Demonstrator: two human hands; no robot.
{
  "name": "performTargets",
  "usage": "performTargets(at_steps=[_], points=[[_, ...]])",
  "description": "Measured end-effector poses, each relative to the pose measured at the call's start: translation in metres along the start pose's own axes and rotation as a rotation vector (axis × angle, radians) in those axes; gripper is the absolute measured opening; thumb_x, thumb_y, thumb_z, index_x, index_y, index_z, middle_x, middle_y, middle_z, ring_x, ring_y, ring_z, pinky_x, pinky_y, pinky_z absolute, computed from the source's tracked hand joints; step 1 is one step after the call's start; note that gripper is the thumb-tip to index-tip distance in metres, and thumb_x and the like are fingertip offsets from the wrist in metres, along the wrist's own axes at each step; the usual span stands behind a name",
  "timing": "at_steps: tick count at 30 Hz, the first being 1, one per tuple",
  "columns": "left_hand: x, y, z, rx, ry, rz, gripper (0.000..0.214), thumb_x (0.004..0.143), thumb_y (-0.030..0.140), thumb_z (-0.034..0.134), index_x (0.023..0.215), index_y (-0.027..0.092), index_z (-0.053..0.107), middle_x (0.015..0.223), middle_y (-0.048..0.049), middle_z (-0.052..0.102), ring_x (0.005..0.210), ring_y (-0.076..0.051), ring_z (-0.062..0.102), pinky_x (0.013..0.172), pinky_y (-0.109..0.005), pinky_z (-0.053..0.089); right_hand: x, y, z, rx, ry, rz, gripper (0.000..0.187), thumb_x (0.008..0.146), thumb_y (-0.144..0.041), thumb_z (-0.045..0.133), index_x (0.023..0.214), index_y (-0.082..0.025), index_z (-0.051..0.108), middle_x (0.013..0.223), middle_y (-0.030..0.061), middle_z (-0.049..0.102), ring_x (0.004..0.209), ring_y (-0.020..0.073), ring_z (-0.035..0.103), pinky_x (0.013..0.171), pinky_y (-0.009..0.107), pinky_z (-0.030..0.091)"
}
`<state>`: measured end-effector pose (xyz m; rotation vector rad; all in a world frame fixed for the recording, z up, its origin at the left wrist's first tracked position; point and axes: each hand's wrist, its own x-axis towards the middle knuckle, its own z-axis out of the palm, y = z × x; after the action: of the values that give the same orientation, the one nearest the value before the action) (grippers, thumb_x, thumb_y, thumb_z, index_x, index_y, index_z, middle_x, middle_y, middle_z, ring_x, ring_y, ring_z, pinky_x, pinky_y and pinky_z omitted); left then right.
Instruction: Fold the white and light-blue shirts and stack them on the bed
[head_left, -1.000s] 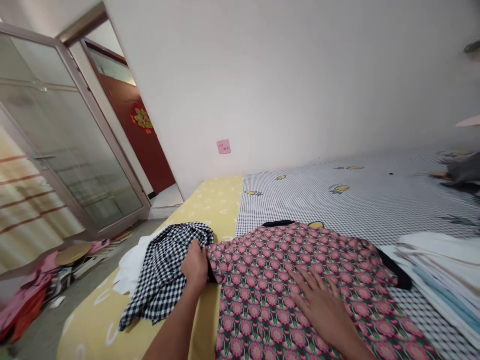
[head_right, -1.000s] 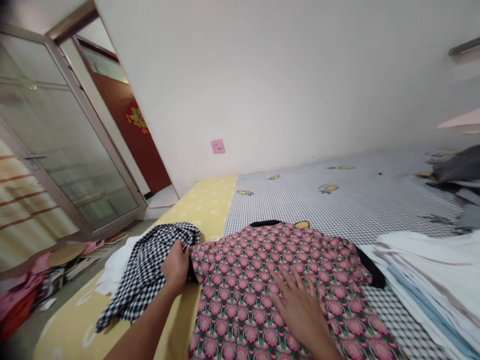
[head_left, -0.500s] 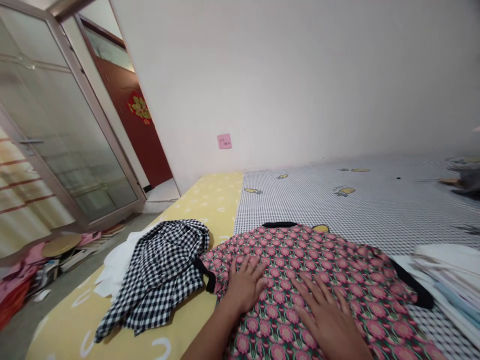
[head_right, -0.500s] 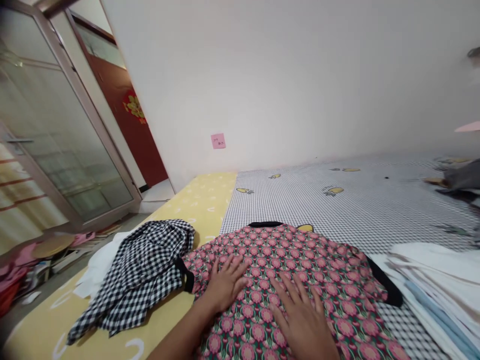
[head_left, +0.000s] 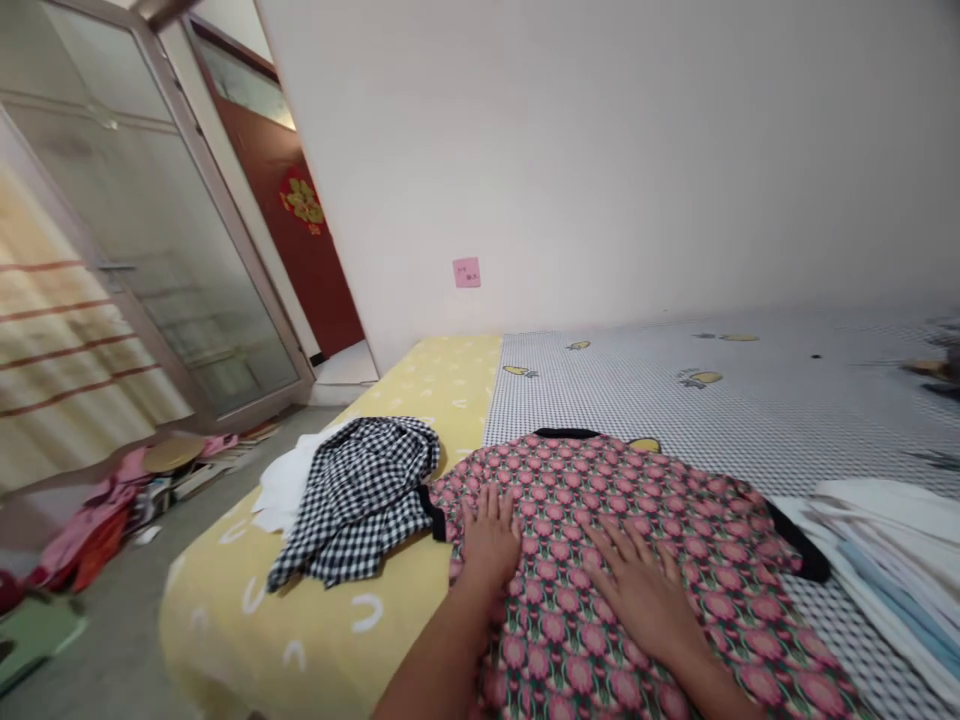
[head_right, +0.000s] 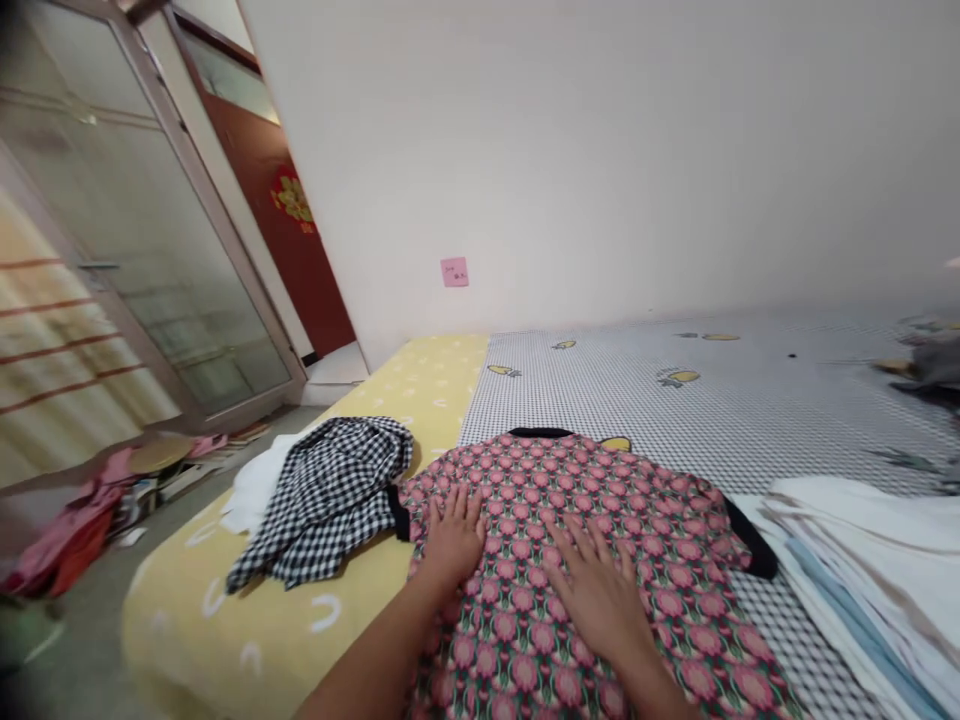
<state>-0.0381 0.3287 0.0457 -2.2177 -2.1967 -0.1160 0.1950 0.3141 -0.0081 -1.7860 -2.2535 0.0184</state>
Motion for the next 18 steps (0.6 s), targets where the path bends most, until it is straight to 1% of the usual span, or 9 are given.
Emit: performTargets(at_steps=[4, 5, 7, 8, 10, 12, 14, 16, 18], points=[[-0.096, -0.006, 0.006, -0.083, -0.022, 0.06, 0.057, 0.101, 0.051, 0.021, 0.155, 0.033, 0.031, 0.165, -0.0029, 0.026, 0.154, -0.025, 0.019, 0.124, -0.059, 0.013, 0.004, -0.006, -0.008, -0.037, -0.059, 0.008, 0.06, 0.097, -0.055, 0.033, 0.154, -0.037, 0.033, 0.161, 0.0038, 0.037, 0.149, 0.0346, 0.028, 0.118, 0.066, 0.015], [-0.121, -0.009, 0.007, -0.116, -0.035, 0.077, 0.057, 0.101, 0.051, 0.023, 0.155, 0.034, 0.029, 0.165, -0.002, 0.025, 0.154, -0.025, 0.017, 0.124, -0.059, 0.013, 0.005, -0.009, -0.014, -0.055, -0.094, 0.022, 0.059, 0.098, -0.053, 0.032, 0.155, -0.037, 0.032, 0.162, 0.0042, 0.036, 0.149, 0.0356, 0.027, 0.117, 0.068, 0.014], [-0.168, -0.019, 0.011, -0.189, -0.077, 0.104, 0.059, 0.099, 0.046, 0.034, 0.156, 0.037, 0.024, 0.167, -0.0006, 0.018, 0.155, -0.026, 0.013, 0.124, -0.061, 0.013, 0.005, -0.019, -0.028, -0.086, -0.167, 0.072, 0.059, 0.098, -0.05, 0.031, 0.156, -0.037, 0.03, 0.163, 0.0053, 0.033, 0.149, 0.0387, 0.027, 0.114, 0.072, 0.013], [-0.19, -0.025, 0.013, -0.233, -0.085, 0.087, 0.064, 0.096, 0.041, 0.041, 0.157, 0.037, 0.022, 0.168, -0.0011, 0.015, 0.155, -0.027, 0.012, 0.123, -0.062, 0.013, 0.003, -0.025, -0.035, -0.094, -0.192, 0.1, 0.058, 0.099, -0.049, 0.031, 0.155, -0.037, 0.03, 0.163, 0.006, 0.033, 0.148, 0.0405, 0.028, 0.112, 0.074, 0.014], [-0.23, -0.041, 0.019, -0.347, -0.028, -0.049, 0.072, 0.09, 0.033, 0.049, 0.157, 0.033, 0.023, 0.168, -0.0057, 0.016, 0.155, -0.029, 0.015, 0.122, -0.061, 0.017, -0.01, -0.04, -0.045, -0.095, -0.177, 0.105, 0.058, 0.099, -0.049, 0.032, 0.155, -0.036, 0.033, 0.164, 0.0072, 0.032, 0.146, 0.0416, 0.03, 0.111, 0.073, 0.018], [-0.264, -0.06, 0.028, -0.514, 0.114, -0.279, 0.077, 0.086, 0.033, 0.052, 0.157, 0.022, 0.025, 0.167, -0.0136, 0.022, 0.153, -0.03, 0.02, 0.122, -0.057, 0.021, -0.036, -0.058, -0.049, -0.09, -0.07, 0.014, 0.056, 0.099, -0.045, 0.034, 0.155, -0.036, 0.033, 0.164, 0.0069, 0.03, 0.146, 0.039, 0.031, 0.113, 0.07, 0.019], [-0.291, -0.078, 0.04, -0.748, 0.223, -0.491, 0.086, 0.081, 0.042, 0.057, 0.155, 0.012, 0.024, 0.164, -0.0199, 0.025, 0.153, -0.03, 0.021, 0.123, -0.052, 0.02, -0.076, -0.077, -0.044, -0.075, 0.043, -0.136, 0.056, 0.099, -0.037, 0.039, 0.154, -0.036, 0.034, 0.164, 0.006, 0.031, 0.147, 0.0361, 0.03, 0.115, 0.067, 0.017], [-0.31, -0.089, 0.052, -0.968, 0.22, -0.625, 0.095, 0.073, 0.053, 0.064, 0.149, 0.006, 0.032, 0.159, -0.0246, 0.029, 0.151, -0.032, 0.023, 0.123, -0.049, 0.02, -0.128, -0.096, -0.034, -0.029, 0.073, -0.287, 0.058, 0.097, -0.03, 0.043, 0.153, -0.038, 0.036, 0.163, 0.0052, 0.034, 0.147, 0.035, 0.03, 0.117, 0.066, 0.015], [-0.32, -0.092, 0.06, -1.104, 0.153, -0.681, 0.09, 0.066, 0.061, 0.069, 0.135, 0.008, 0.049, 0.152, -0.0255, 0.04, 0.147, -0.034, 0.031, 0.12, -0.047, 0.025, -0.183, -0.112, -0.021, 0.057, 0.018, -0.432, 0.06, 0.095, -0.026, 0.046, 0.152, -0.041, 0.037, 0.162, 0.0038, 0.036, 0.146, 0.0343, 0.033, 0.117, 0.064, 0.018]])
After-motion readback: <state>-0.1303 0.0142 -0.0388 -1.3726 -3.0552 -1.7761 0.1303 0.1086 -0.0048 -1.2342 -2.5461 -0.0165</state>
